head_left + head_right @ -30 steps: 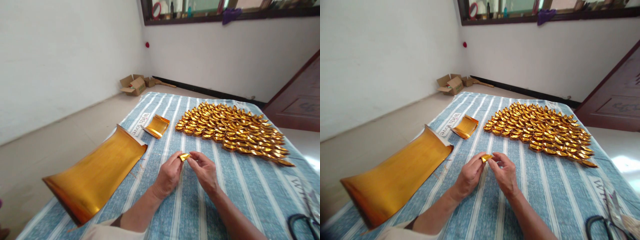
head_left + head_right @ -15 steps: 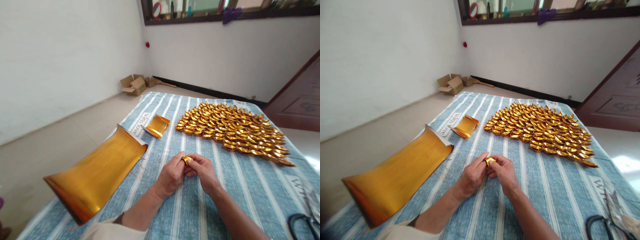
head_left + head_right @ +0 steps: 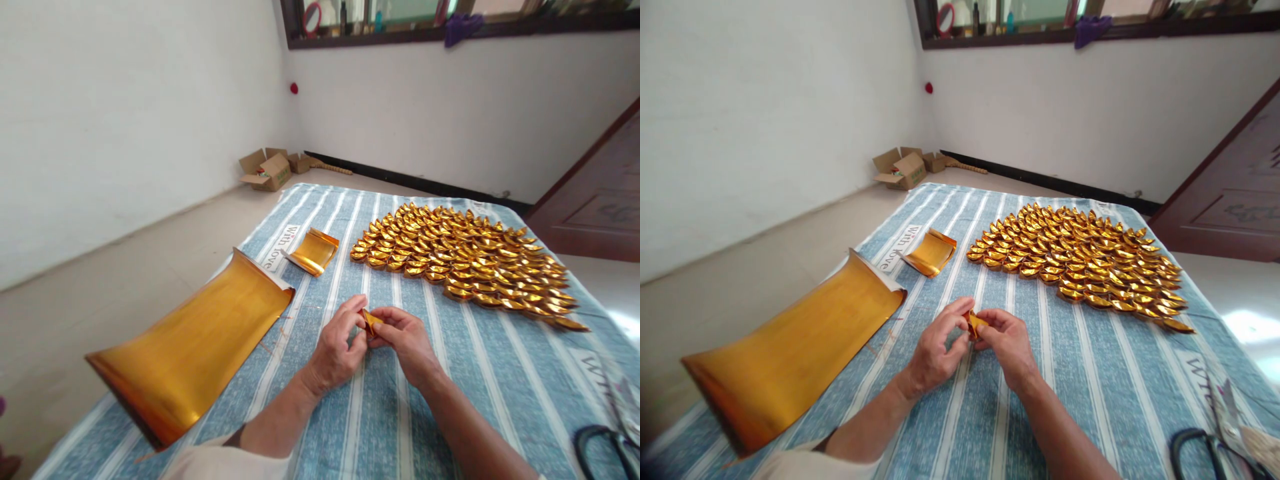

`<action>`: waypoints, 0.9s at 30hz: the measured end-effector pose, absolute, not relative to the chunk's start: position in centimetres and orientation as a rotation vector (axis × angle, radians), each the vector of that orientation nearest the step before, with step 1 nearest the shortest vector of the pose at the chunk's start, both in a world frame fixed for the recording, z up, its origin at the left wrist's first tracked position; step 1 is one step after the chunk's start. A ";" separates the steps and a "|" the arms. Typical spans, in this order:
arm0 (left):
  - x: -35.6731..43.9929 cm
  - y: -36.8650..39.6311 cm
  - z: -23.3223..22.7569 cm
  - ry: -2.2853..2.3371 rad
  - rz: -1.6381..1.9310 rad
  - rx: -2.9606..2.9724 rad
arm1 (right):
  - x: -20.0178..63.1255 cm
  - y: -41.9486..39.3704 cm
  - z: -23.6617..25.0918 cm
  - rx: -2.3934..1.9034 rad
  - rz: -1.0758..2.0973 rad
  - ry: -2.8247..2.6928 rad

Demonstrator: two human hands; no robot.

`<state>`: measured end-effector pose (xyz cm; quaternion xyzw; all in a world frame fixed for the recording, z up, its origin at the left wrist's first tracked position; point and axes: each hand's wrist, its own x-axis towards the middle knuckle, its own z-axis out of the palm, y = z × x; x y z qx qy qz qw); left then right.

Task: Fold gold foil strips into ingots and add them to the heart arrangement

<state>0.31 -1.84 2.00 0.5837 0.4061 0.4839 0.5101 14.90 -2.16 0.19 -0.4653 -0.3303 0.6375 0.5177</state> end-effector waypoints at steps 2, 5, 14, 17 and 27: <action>0.3 -1.8 2.0 0.980 1.189 1.358 | 14.8 -2.2 0.2 -1.107 1.528 -0.794; 0.4 -1.6 1.6 0.973 1.237 1.264 | 14.6 -2.2 0.2 -1.101 1.510 -0.789; 0.9 -1.0 1.5 0.963 1.268 0.926 | 14.3 -2.2 0.3 -1.102 1.462 -0.780; 0.9 -1.0 1.7 0.986 1.257 0.853 | 14.2 -2.1 0.2 -1.109 1.449 -0.790; 1.0 -1.2 1.3 1.048 1.154 0.691 | 13.9 -2.3 -0.3 -1.084 1.238 -0.944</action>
